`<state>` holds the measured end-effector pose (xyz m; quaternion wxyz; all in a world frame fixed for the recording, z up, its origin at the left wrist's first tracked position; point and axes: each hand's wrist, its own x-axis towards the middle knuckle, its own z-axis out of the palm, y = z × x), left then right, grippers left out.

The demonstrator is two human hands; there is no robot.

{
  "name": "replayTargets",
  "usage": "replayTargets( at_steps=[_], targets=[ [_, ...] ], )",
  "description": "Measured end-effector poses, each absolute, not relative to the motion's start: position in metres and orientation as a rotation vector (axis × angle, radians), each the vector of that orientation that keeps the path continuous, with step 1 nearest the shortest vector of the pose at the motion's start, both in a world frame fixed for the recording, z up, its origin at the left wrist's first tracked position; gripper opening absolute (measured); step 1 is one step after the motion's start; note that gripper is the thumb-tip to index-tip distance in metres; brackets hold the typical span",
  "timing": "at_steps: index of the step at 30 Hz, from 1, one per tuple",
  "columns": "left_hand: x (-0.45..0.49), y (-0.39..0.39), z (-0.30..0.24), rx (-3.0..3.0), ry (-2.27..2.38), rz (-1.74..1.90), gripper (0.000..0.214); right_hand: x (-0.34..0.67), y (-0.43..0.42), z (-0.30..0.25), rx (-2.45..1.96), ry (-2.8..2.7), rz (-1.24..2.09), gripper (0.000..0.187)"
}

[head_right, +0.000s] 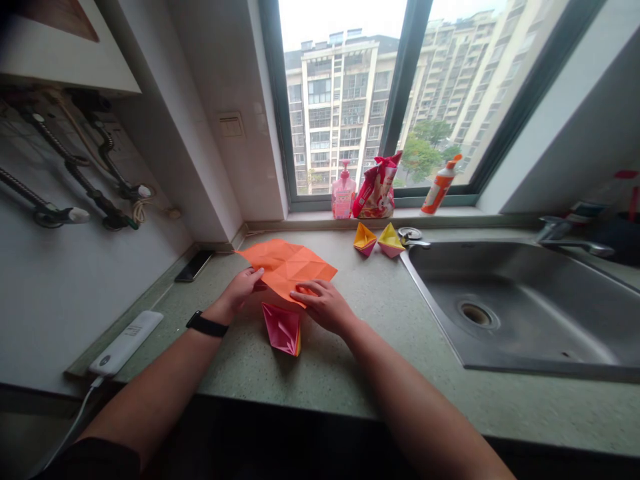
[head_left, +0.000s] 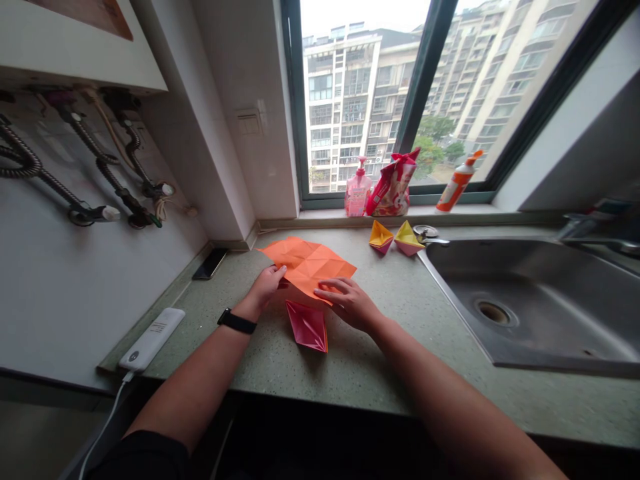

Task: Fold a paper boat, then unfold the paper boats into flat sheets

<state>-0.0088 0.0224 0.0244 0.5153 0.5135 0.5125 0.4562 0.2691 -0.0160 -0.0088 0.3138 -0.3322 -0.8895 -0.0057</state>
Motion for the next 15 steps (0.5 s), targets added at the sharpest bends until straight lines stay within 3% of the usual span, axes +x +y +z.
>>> replayTargets(
  at_steps=[10,15],
  targets=[
    [0.004,0.016,0.039,1.379,1.126,1.221,0.051,0.27,-0.018,-0.009,-0.701,-2.171,0.007,0.023],
    [0.013,0.01,0.044,1.563,1.062,1.245,0.047,0.281,-0.016,-0.007,-0.76,-2.111,0.047,0.044]
  ],
)
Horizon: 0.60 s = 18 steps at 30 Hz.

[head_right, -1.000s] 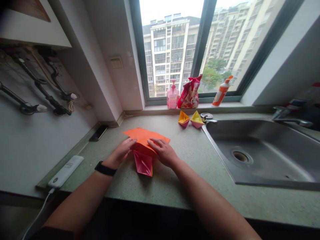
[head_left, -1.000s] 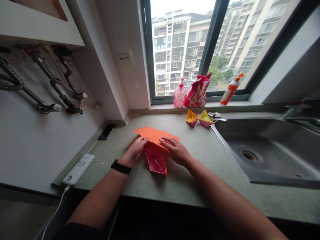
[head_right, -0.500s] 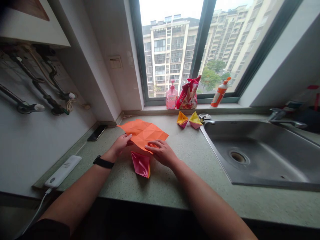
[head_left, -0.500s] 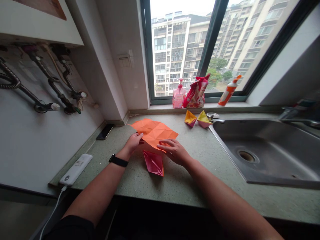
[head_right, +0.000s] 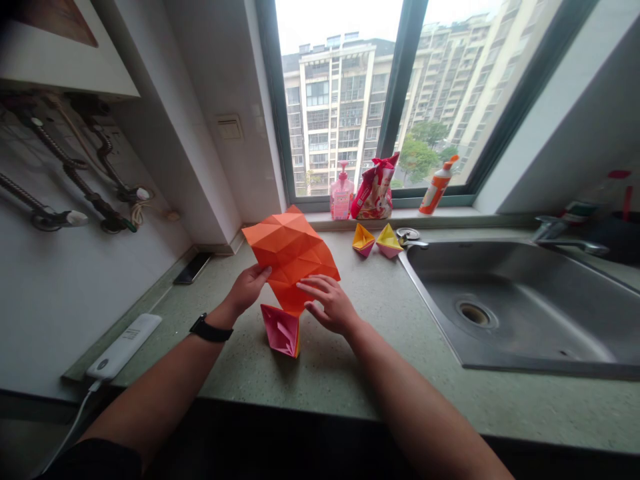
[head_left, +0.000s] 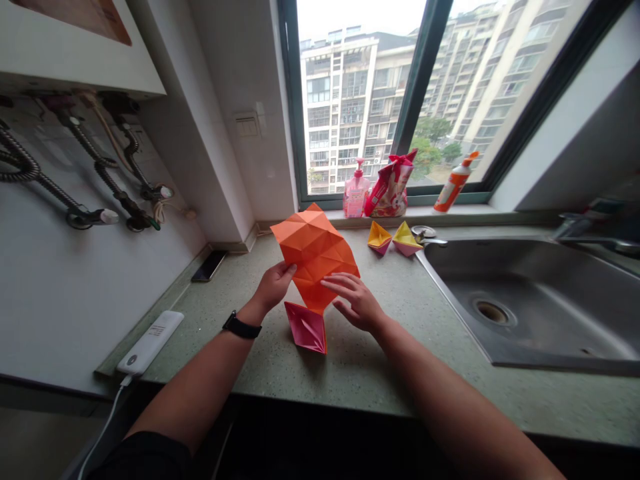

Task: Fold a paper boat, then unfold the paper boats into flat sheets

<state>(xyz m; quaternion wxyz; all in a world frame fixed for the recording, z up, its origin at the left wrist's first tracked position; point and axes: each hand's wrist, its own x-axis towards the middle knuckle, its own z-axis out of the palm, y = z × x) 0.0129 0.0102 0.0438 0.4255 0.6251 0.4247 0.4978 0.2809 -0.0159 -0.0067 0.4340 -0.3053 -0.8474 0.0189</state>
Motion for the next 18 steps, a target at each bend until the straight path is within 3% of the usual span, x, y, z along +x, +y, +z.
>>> replayTargets(
  at_steps=[4,9,13,18],
  targets=[
    [0.018,0.009,0.047,1.567,1.01,1.232,0.048,0.302,-0.002,-0.008,-1.02,-1.622,0.044,0.063],
    [0.032,0.015,0.058,1.56,0.911,1.201,0.047,0.327,0.015,-0.008,-1.064,-1.272,0.639,0.069],
    [0.046,0.023,0.07,1.646,0.871,1.192,0.043,0.336,0.014,0.001,-0.963,-1.073,0.823,0.055],
    [0.055,0.031,0.081,1.702,0.877,1.249,0.039,0.341,0.011,0.01,-0.926,-1.006,0.787,0.042]
  ],
)
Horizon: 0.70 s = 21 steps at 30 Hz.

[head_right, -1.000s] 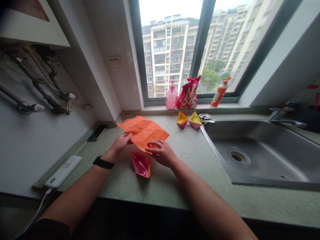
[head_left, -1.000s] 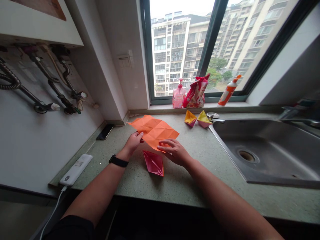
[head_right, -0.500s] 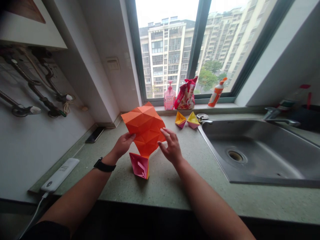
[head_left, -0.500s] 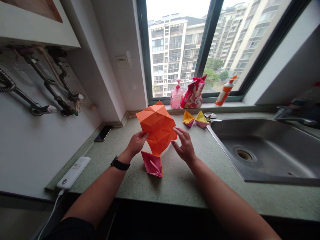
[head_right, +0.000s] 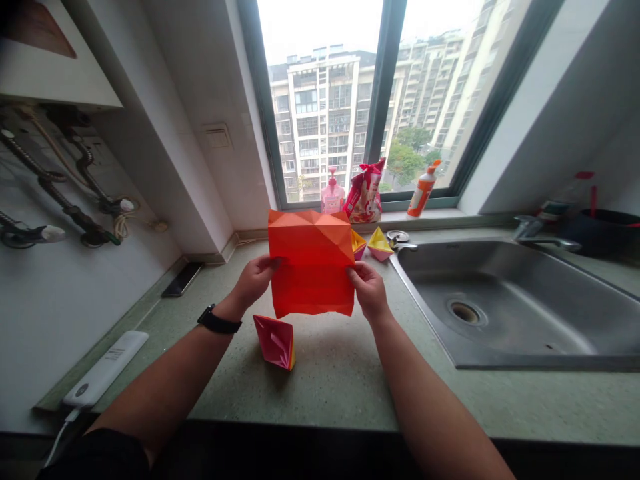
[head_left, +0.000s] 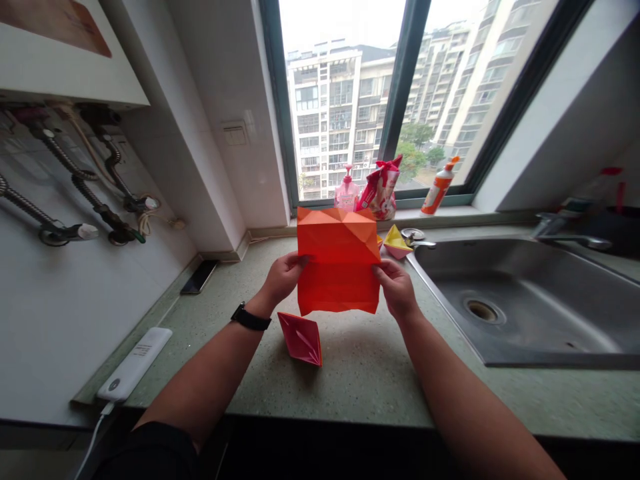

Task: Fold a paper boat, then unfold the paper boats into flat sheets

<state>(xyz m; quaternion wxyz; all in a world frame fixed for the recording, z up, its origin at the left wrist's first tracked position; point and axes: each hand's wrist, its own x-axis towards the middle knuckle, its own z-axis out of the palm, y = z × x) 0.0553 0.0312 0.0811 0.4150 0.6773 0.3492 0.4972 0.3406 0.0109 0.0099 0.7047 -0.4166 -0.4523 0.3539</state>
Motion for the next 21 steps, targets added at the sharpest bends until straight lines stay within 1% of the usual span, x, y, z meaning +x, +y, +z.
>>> replayTargets(
  at_steps=[4,7,10,13,16,18,21],
  targets=[
    [0.048,0.038,0.095,1.679,0.905,1.333,0.039,0.344,0.014,0.007,-0.988,-1.0,0.797,0.044],
    [0.025,0.044,0.111,1.61,0.922,1.415,0.044,0.346,0.015,0.001,-1.054,-1.061,0.812,0.044],
    [-0.018,0.053,0.128,1.518,0.996,1.497,0.052,0.345,0.017,-0.005,-1.09,-1.124,0.857,0.045],
    [-0.078,0.064,0.133,1.464,1.169,1.47,0.056,0.343,0.022,-0.014,-1.132,-1.203,0.898,0.045],
    [-0.135,0.069,0.119,1.469,1.487,1.33,0.051,0.34,0.029,-0.025,-1.232,-1.32,0.879,0.042],
    [-0.163,0.068,0.1,1.536,1.735,1.115,0.047,0.338,0.034,-0.031,-1.309,-1.401,0.846,0.04],
    [-0.186,0.065,0.072,1.566,1.877,0.938,0.039,0.337,0.038,-0.037,-1.369,-1.493,0.816,0.037]
  ],
)
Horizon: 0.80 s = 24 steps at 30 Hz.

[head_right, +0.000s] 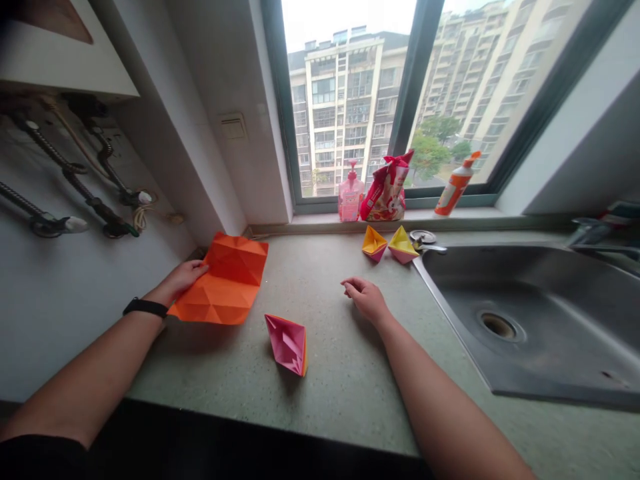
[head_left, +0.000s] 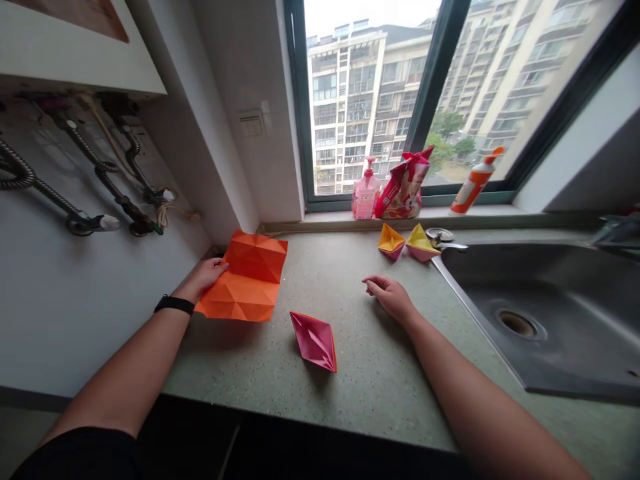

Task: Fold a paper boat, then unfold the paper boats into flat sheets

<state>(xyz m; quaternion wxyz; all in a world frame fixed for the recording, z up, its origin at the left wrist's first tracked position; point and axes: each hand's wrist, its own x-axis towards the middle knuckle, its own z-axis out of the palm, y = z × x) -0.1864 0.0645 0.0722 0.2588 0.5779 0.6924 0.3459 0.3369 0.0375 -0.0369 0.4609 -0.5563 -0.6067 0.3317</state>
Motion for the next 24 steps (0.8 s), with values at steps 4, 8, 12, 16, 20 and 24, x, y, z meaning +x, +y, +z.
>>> replayTargets(
  at_steps=[4,8,12,16,20,24],
  targets=[
    [-0.2,0.068,0.05,1.67,2.08,0.755,0.029,0.339,0.037,-0.037,-1.365,-1.505,0.843,0.039],
    [-0.213,0.076,0.042,1.743,2.268,0.626,0.041,0.341,0.037,-0.035,-1.346,-1.475,0.889,0.041],
    [-0.222,0.076,0.038,1.815,2.362,0.51,0.046,0.343,0.038,-0.037,-1.358,-1.478,0.894,0.042],
    [-0.21,0.065,0.035,1.965,2.374,0.443,0.048,0.344,0.039,-0.038,-1.361,-1.48,0.899,0.042],
    [-0.178,0.044,0.028,2.229,2.197,0.429,0.047,0.344,0.038,-0.038,-1.361,-1.48,0.901,0.044],
    [-0.152,0.008,0.013,2.478,1.735,0.326,0.054,0.345,0.038,-0.039,-1.356,-1.498,0.902,0.044]
  ],
)
